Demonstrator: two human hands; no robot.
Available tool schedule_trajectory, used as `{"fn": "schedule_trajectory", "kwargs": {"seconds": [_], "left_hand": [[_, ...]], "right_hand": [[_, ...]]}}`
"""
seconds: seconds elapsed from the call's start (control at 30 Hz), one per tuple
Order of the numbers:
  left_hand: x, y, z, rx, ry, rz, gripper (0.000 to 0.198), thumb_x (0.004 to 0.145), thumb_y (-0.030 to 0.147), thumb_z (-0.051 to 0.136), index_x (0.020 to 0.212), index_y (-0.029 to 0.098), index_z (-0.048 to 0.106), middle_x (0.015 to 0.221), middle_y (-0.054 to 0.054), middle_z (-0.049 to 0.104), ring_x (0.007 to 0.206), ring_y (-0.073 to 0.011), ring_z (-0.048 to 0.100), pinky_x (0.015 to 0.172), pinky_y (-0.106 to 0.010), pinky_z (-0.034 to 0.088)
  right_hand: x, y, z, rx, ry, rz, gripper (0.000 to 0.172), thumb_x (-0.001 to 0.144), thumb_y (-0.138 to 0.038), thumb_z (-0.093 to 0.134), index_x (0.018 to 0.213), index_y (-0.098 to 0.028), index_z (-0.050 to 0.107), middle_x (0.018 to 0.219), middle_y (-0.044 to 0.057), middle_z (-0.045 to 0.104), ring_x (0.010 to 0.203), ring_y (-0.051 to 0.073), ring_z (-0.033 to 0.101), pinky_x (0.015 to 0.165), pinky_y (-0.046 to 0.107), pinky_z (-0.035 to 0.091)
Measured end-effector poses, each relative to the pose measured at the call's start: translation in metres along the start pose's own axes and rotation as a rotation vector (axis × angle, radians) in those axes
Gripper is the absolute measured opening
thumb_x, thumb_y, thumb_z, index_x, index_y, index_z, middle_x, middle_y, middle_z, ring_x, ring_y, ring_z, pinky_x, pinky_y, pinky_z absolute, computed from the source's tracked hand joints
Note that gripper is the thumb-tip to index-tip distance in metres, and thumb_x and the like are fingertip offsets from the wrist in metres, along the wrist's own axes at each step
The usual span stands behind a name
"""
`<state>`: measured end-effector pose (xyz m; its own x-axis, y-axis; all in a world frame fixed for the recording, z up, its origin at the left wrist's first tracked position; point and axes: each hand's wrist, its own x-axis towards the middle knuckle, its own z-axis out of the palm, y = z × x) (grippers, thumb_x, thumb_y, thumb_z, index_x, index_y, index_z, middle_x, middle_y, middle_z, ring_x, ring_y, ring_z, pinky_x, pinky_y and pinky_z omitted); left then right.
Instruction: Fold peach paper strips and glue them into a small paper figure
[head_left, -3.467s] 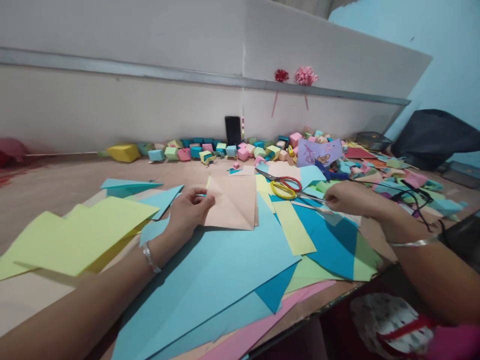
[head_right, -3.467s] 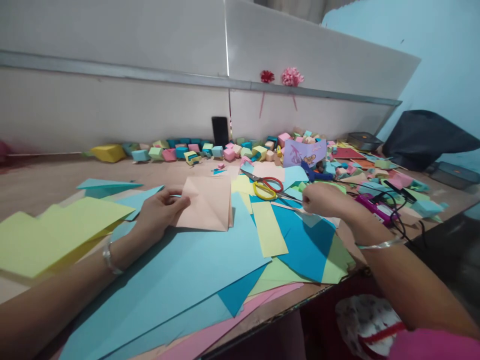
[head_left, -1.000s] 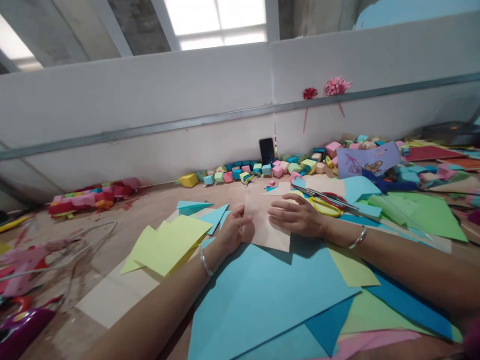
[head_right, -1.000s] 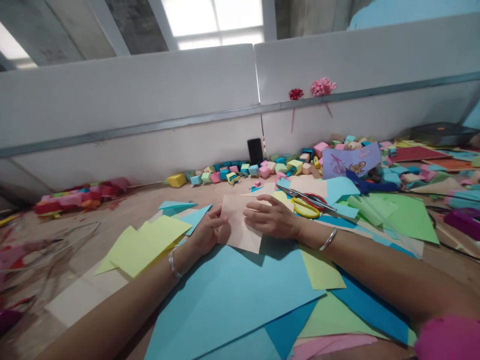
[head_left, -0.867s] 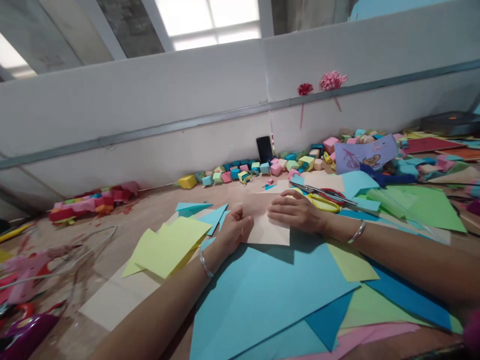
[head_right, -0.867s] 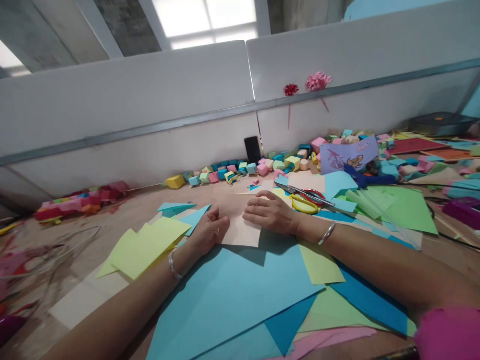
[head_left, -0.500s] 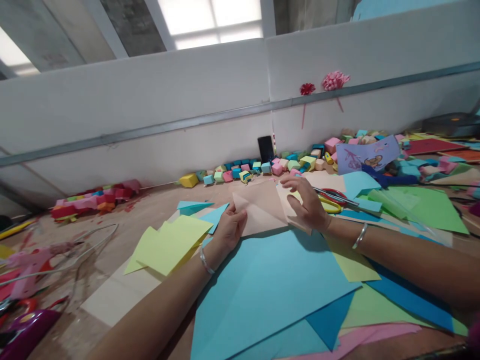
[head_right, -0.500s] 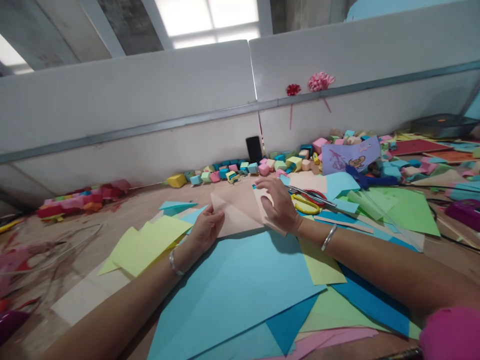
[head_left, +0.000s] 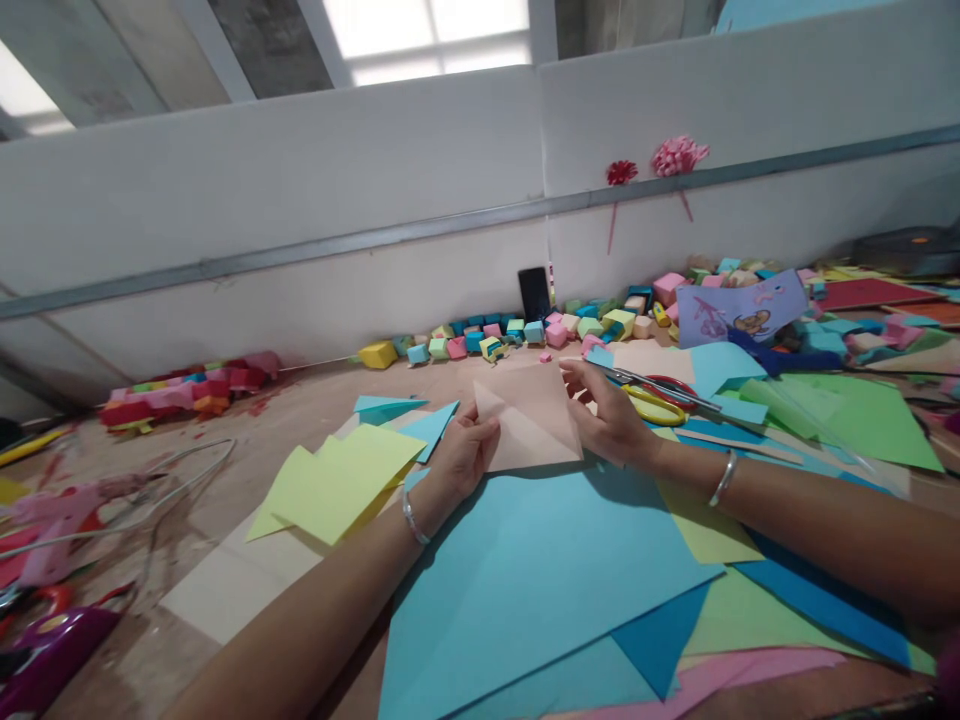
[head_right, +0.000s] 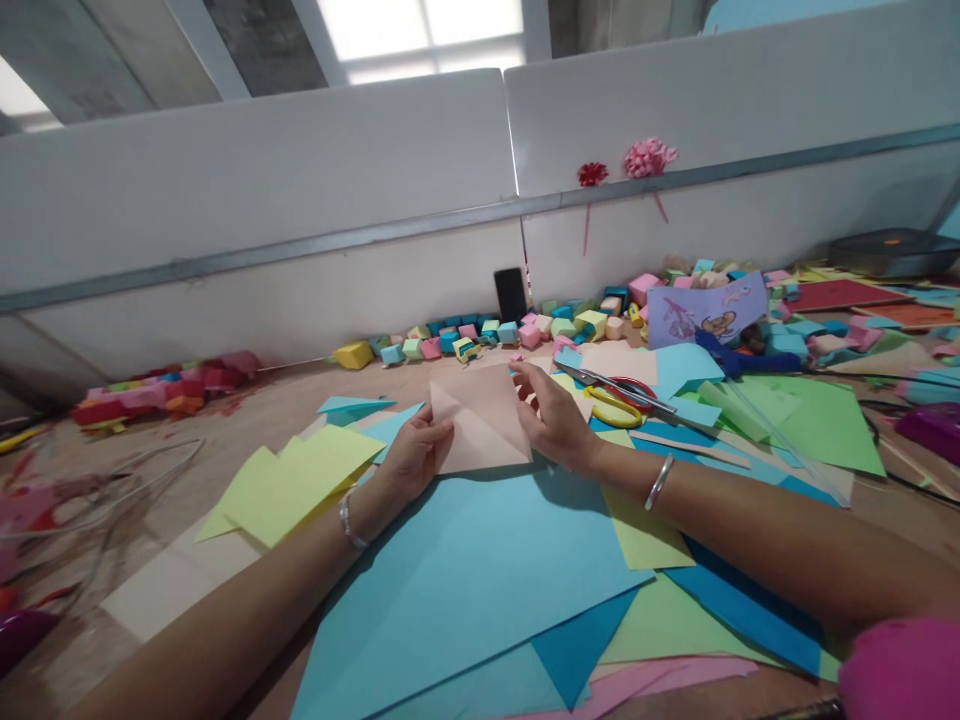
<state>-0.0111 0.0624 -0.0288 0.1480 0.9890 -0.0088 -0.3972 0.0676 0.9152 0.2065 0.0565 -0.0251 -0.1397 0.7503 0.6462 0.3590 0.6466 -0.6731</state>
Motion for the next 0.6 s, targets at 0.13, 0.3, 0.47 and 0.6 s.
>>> {"fn": "schedule_trajectory", "kwargs": {"seconds": [0.13,0.3,0.47,0.6], "left_hand": [[0.000,0.000,0.000,-0.009,0.017,0.008,0.048,0.058,0.002,0.071,0.103,0.017,0.066,0.092,-0.002,0.072,0.076,-0.0099,0.065,0.074,-0.017,0.052],[0.001,0.002,0.001,-0.001,0.026,-0.006,0.046,0.060,0.003,0.069,0.104,0.017,0.065,0.094,-0.003,0.072,0.080,-0.0141,0.067,0.073,-0.022,0.054],[-0.002,0.004,0.003,0.021,-0.017,-0.030,0.046,0.060,0.007,0.073,0.104,0.017,0.065,0.092,-0.003,0.072,0.075,-0.0141,0.066,0.068,-0.022,0.053],[-0.005,0.005,0.005,0.071,-0.064,-0.028,0.032,0.063,0.017,0.078,0.094,0.016,0.067,0.073,0.000,0.067,0.057,-0.0093,0.058,0.053,-0.018,0.045]], "right_hand": [[-0.001,0.005,0.001,-0.027,-0.002,-0.069,0.070,0.067,0.000,0.037,0.133,-0.020,0.041,0.109,0.008,0.061,0.084,0.017,0.060,0.072,0.032,0.053],[0.000,0.006,-0.005,-0.362,-0.007,-0.395,0.074,0.071,0.005,0.039,0.137,-0.029,0.044,0.138,0.009,0.047,0.122,0.024,0.048,0.092,0.042,0.049],[0.006,0.000,-0.015,-0.706,-0.065,-0.799,0.035,0.089,-0.012,0.054,0.118,-0.032,0.060,0.139,0.002,0.051,0.136,0.020,0.037,0.110,0.044,0.033],[0.005,0.001,-0.014,-0.561,-0.245,-0.927,0.012,0.092,-0.020,0.053,0.093,-0.023,0.064,0.111,0.001,0.069,0.115,0.018,0.056,0.106,0.043,0.034]]}}
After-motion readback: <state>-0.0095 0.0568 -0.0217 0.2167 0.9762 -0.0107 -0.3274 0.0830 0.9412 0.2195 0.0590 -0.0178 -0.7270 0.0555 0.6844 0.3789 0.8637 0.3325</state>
